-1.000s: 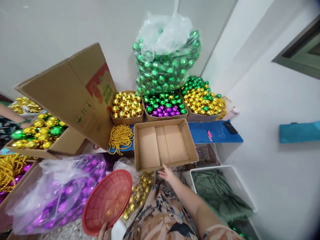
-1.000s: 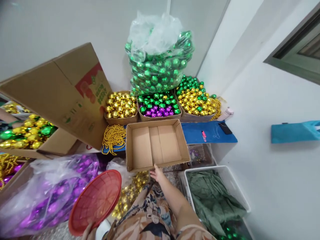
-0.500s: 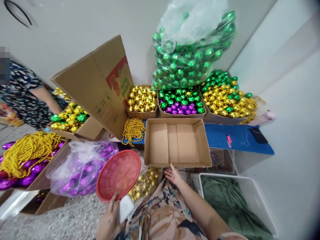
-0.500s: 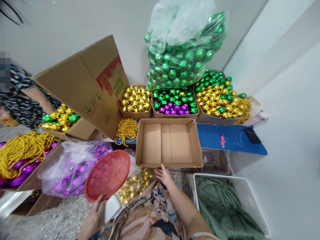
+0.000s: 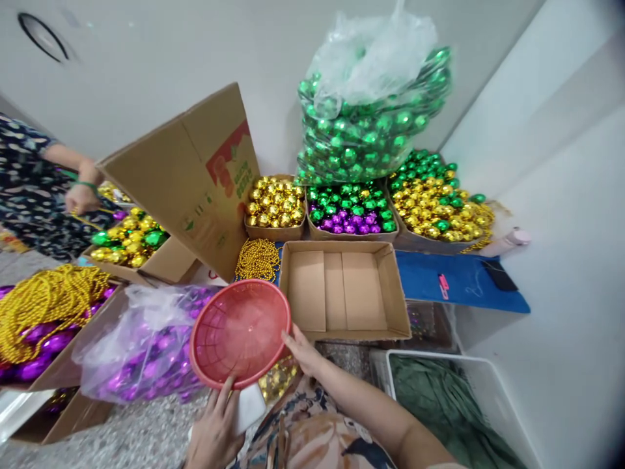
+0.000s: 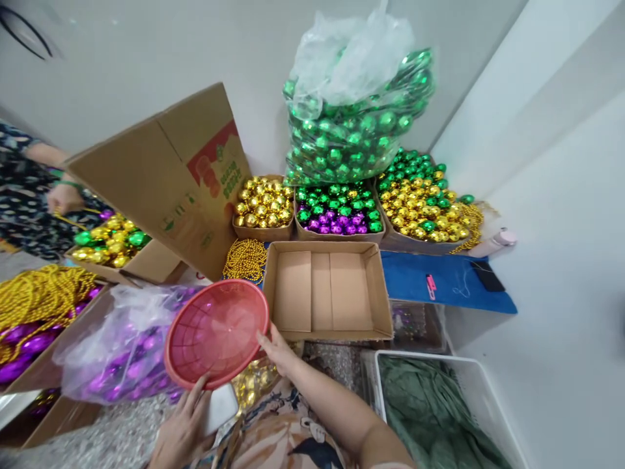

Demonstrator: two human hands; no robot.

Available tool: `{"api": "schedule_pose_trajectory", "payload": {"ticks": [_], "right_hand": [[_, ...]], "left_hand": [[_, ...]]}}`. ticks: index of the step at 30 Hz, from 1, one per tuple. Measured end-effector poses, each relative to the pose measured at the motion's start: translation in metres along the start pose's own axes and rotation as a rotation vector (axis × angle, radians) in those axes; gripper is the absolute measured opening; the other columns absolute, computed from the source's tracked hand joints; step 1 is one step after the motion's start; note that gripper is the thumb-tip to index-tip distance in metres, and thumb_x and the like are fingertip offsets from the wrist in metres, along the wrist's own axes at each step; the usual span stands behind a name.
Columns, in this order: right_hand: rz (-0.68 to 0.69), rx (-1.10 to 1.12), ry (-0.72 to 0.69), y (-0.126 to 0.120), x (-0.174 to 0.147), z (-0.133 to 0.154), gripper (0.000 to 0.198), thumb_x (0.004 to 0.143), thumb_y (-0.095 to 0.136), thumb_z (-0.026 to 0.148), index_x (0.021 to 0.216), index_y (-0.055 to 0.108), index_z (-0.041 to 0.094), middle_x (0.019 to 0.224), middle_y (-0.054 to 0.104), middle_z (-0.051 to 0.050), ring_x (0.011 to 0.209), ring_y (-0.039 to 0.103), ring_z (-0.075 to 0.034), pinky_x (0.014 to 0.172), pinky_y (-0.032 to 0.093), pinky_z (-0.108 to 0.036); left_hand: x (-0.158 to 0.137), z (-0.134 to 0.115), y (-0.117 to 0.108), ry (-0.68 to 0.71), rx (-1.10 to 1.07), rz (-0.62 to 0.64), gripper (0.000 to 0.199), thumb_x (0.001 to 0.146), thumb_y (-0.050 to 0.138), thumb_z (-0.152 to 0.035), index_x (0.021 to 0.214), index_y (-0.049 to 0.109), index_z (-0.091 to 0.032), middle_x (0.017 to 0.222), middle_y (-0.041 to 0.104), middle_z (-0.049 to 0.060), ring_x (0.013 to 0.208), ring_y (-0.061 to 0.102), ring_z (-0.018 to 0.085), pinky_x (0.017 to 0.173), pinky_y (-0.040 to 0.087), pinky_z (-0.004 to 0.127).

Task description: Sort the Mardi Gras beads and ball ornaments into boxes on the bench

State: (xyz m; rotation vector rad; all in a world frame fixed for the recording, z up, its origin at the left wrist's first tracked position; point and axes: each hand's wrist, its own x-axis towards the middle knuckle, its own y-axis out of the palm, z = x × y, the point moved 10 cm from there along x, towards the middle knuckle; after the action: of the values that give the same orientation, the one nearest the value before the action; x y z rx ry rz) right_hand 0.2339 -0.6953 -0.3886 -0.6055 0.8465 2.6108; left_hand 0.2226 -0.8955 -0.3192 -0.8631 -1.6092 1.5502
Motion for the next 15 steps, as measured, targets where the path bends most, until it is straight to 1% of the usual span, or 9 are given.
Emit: {"api": "schedule_pose_trajectory", "payload": {"ticks": [2, 4, 7, 8, 9, 10, 11, 13, 15], "right_hand": [[-0.068, -0.015, -0.093, -0.001, 0.007, 0.012, 0.059, 0.077, 0.070, 0.046, 0.128, 0.053, 0.023, 0.107, 0.069, -0.004, 0.081, 0.066, -0.017, 0.067, 0.053, -0.028], [-0.194, -0.011, -0.176, -0.014, 0.010, 0.022, 0.040, 0.075, 0.065, 0.033, 0.113, 0.060, 0.020, 0.101, 0.071, -0.003, 0.089, 0.064, -0.017, 0.080, 0.053, -0.028], [-0.348, -0.015, -0.298, -0.043, 0.008, 0.041, 0.035, 0.075, 0.058, 0.027, 0.109, 0.060, 0.021, 0.106, 0.070, -0.002, 0.098, 0.063, -0.017, 0.090, 0.050, -0.028], [-0.384, -0.018, -0.343, -0.054, 0.005, 0.051, 0.037, 0.074, 0.057, 0.026, 0.111, 0.060, 0.022, 0.109, 0.070, -0.002, 0.101, 0.063, -0.017, 0.092, 0.049, -0.028], [-0.425, -0.010, -0.386, -0.068, 0.001, 0.061, 0.038, 0.074, 0.057, 0.026, 0.111, 0.059, 0.022, 0.110, 0.070, -0.002, 0.102, 0.063, -0.017, 0.094, 0.049, -0.027], [-0.469, 0.011, -0.426, -0.084, -0.004, 0.072, 0.039, 0.073, 0.057, 0.025, 0.112, 0.059, 0.023, 0.111, 0.069, -0.002, 0.103, 0.062, -0.017, 0.095, 0.049, -0.027], [-0.519, 0.046, -0.460, -0.102, -0.011, 0.082, 0.040, 0.071, 0.057, 0.024, 0.111, 0.058, 0.023, 0.112, 0.069, -0.002, 0.104, 0.062, -0.017, 0.094, 0.049, -0.027], [-0.617, 0.149, -0.470, -0.142, -0.027, 0.095, 0.041, 0.067, 0.056, 0.022, 0.108, 0.058, 0.022, 0.108, 0.071, -0.002, 0.102, 0.063, -0.019, 0.089, 0.051, -0.027], [-0.694, 0.273, -0.420, -0.180, -0.046, 0.098, 0.040, 0.063, 0.056, 0.022, 0.103, 0.059, 0.021, 0.098, 0.072, -0.002, 0.094, 0.065, -0.020, 0.078, 0.053, -0.027]], "left_hand": [[0.003, -0.001, 0.008, -0.032, -0.041, 0.043, 0.059, 0.066, 0.055, -0.015, 0.125, 0.052, -0.011, 0.151, 0.041, 0.022, 0.129, 0.048, 0.041, 0.068, 0.059, 0.038], [0.005, -0.003, 0.016, -0.044, -0.123, 0.076, 0.064, 0.068, 0.055, -0.015, 0.131, 0.048, -0.015, 0.159, 0.029, 0.019, 0.135, 0.043, 0.040, 0.069, 0.060, 0.038], [0.005, 0.002, 0.025, -0.059, -0.271, 0.035, 0.087, 0.064, 0.063, -0.022, 0.144, 0.031, -0.033, 0.166, 0.004, 0.009, 0.141, 0.036, 0.041, 0.078, 0.061, 0.044], [0.004, 0.007, 0.029, -0.077, -0.325, 0.007, 0.094, 0.062, 0.067, -0.025, 0.146, 0.025, -0.039, 0.166, -0.001, 0.006, 0.141, 0.036, 0.042, 0.084, 0.059, 0.048], [0.005, 0.014, 0.033, -0.098, -0.375, -0.014, 0.097, 0.061, 0.069, -0.028, 0.145, 0.023, -0.044, 0.166, 0.000, 0.004, 0.139, 0.037, 0.043, 0.088, 0.058, 0.051], [0.007, 0.021, 0.038, -0.113, -0.433, -0.026, 0.096, 0.061, 0.072, -0.032, 0.143, 0.025, -0.046, 0.165, 0.006, 0.005, 0.137, 0.040, 0.044, 0.092, 0.055, 0.054], [0.011, 0.027, 0.044, -0.117, -0.498, -0.016, 0.092, 0.060, 0.074, -0.036, 0.140, 0.030, -0.046, 0.162, 0.017, 0.006, 0.134, 0.044, 0.044, 0.097, 0.052, 0.056], [0.027, 0.038, 0.055, -0.152, -0.600, 0.017, 0.076, 0.060, 0.075, -0.043, 0.129, 0.044, -0.041, 0.146, 0.040, 0.009, 0.128, 0.051, 0.043, 0.103, 0.049, 0.055], [0.051, 0.042, 0.065, -0.186, -0.649, 0.085, 0.060, 0.063, 0.073, -0.050, 0.118, 0.054, -0.034, 0.135, 0.048, 0.010, 0.124, 0.055, 0.040, 0.107, 0.046, 0.053]]}}
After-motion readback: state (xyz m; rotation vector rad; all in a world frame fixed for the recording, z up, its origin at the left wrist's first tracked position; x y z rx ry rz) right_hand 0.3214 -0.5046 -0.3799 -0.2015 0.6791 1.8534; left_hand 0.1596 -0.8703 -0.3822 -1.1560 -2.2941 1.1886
